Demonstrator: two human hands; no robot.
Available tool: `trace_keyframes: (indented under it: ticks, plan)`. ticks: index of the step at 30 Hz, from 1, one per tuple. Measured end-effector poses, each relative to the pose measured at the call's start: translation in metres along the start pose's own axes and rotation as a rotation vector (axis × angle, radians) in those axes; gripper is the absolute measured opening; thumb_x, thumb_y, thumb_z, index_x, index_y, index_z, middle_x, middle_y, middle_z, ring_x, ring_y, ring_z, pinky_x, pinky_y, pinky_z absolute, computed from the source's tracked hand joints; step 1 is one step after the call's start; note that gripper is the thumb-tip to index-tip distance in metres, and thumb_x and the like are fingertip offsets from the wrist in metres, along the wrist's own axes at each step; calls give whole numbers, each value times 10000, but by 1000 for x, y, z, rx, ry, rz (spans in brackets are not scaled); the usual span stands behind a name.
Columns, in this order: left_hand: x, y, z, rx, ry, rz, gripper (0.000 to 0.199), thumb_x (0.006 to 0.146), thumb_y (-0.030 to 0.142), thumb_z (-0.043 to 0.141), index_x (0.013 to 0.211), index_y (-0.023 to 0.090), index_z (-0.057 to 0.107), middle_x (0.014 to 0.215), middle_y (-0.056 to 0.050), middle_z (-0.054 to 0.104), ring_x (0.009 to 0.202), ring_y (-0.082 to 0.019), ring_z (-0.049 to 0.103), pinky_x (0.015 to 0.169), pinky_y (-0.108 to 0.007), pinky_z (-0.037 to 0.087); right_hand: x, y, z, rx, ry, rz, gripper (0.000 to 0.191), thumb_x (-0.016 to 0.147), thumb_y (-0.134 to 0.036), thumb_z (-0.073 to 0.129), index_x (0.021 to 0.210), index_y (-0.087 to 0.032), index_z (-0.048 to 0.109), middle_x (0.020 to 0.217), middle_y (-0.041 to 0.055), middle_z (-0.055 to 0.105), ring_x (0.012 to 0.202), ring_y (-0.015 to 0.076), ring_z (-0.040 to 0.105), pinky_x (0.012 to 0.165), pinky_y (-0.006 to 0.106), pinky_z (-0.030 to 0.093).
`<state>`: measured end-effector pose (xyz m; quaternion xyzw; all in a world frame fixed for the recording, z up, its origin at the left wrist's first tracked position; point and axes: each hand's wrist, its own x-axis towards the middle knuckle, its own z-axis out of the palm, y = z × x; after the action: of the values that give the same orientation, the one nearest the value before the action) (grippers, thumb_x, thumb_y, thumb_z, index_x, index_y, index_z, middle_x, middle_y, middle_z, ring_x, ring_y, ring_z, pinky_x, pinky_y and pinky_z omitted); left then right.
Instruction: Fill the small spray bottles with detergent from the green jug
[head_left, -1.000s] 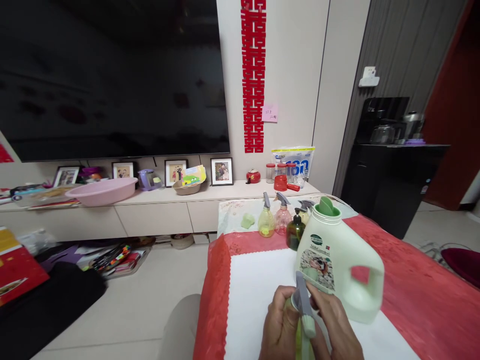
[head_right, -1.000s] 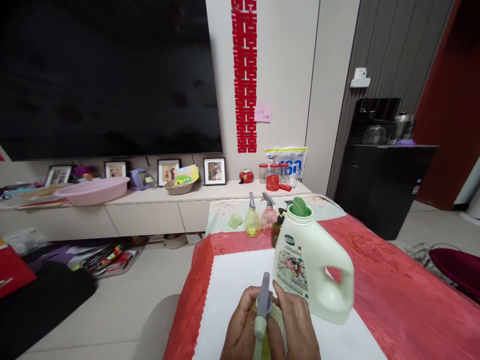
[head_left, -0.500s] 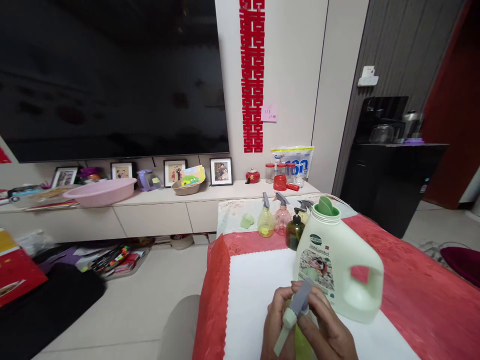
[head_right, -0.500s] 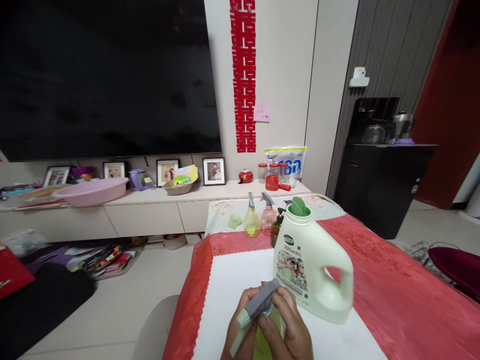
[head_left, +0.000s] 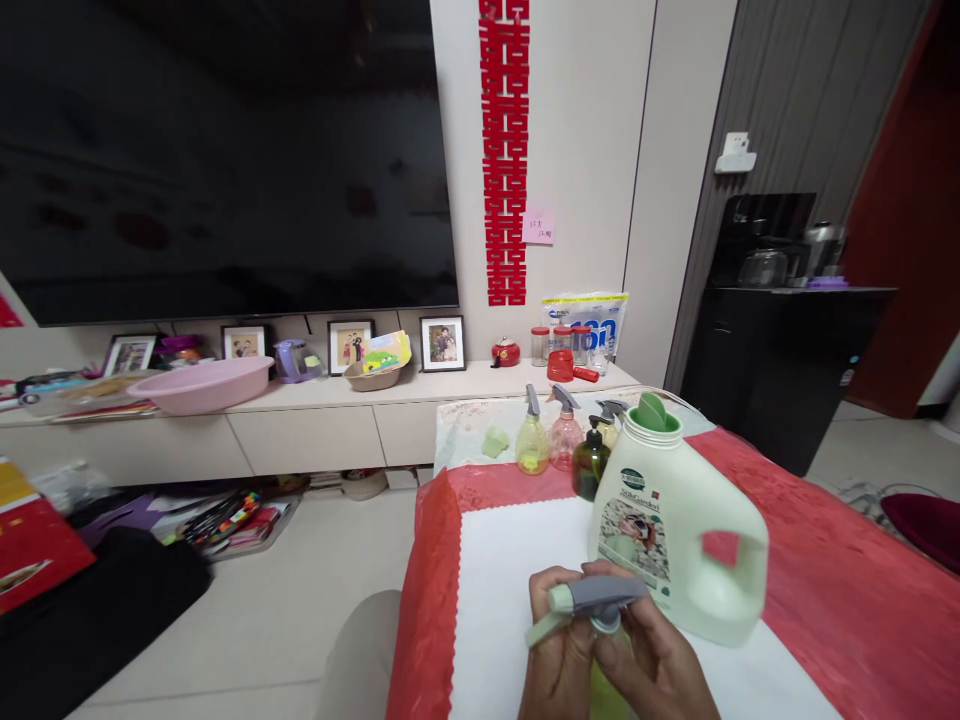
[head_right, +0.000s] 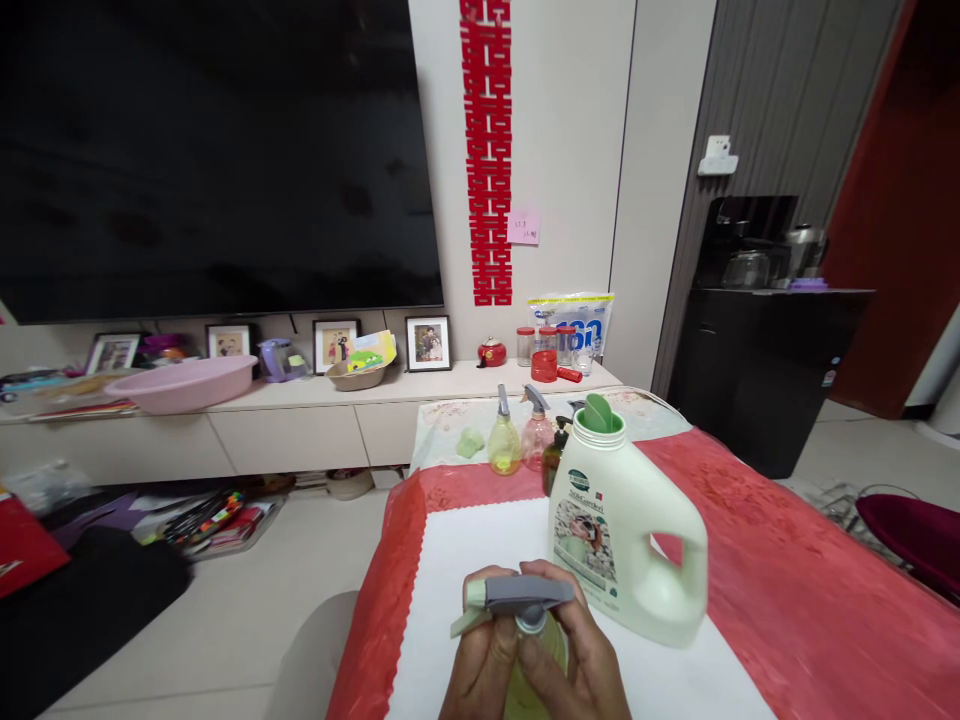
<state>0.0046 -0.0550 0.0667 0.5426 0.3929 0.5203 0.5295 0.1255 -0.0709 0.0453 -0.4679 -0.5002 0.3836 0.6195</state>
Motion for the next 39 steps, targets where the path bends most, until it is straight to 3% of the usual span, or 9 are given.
trace_keyframes:
  ticks: [4,9,13,17,23,30,33,35,39]
  plan:
    - [-1,-9,-2,-38,66,-21,437,830,534,674,1152,240,650,1263,-114,655,1375,-347,438,1075,-423,448,-2,-10,-3,23,-68,-3,617,932,-634,564,1307,-145,601,1370,120,460,1342,229,414,1185,309,341]
    - [-1,-15,-6,-85,53,-39,485,803,544,696,1172,236,629,1287,-109,644,1437,-358,357,1154,-471,365,-1,-9,-3,100,-91,3,574,949,-579,576,1362,-180,567,1386,103,448,1335,225,424,1179,322,354]
    - [5,-9,0,-188,10,-50,484,832,587,650,1171,245,601,1226,-105,664,1371,-344,435,1102,-431,394,3,-5,-3,65,-54,-80,494,916,-559,642,1253,-197,648,1415,79,415,1310,215,448,1123,260,412]
    - [12,1,6,-211,-67,-42,479,912,639,498,1118,212,568,1089,-87,680,1090,-271,604,944,-374,445,4,-8,0,-77,21,-139,508,878,-580,677,1136,-143,688,1317,119,489,1285,233,464,1026,236,485]
    - [16,5,1,-211,-174,-27,538,857,728,507,976,204,517,939,-45,636,902,-215,591,825,-344,421,4,-11,8,-73,119,-127,510,810,-584,747,1023,-125,680,1259,123,518,1197,211,527,983,191,494]
    - [18,3,3,-315,-239,2,559,853,669,584,1151,211,461,1082,-77,613,1064,-244,566,985,-396,375,6,-11,-8,-80,-143,-113,595,943,-660,533,1267,-173,642,1397,96,428,1340,220,414,1151,273,372]
    - [19,-1,4,-338,-236,1,575,849,699,559,1144,217,452,1095,-78,616,1072,-246,567,986,-394,371,8,-6,-17,-37,-220,-49,607,985,-653,450,1344,-189,606,1449,85,370,1380,218,367,1194,294,307]
    - [18,-3,3,-311,-215,-7,584,843,722,541,1117,213,458,1068,-77,627,1053,-248,577,965,-392,381,9,-2,-20,-58,-270,-83,557,982,-593,497,1338,-180,610,1451,98,362,1386,230,356,1185,310,323]
    - [17,-6,3,-307,-186,-59,582,841,740,520,1092,218,458,1067,-85,641,956,-232,607,845,-364,421,11,4,-20,-24,-185,-143,441,906,-491,653,1213,-176,663,1418,107,395,1323,227,430,1102,258,423]
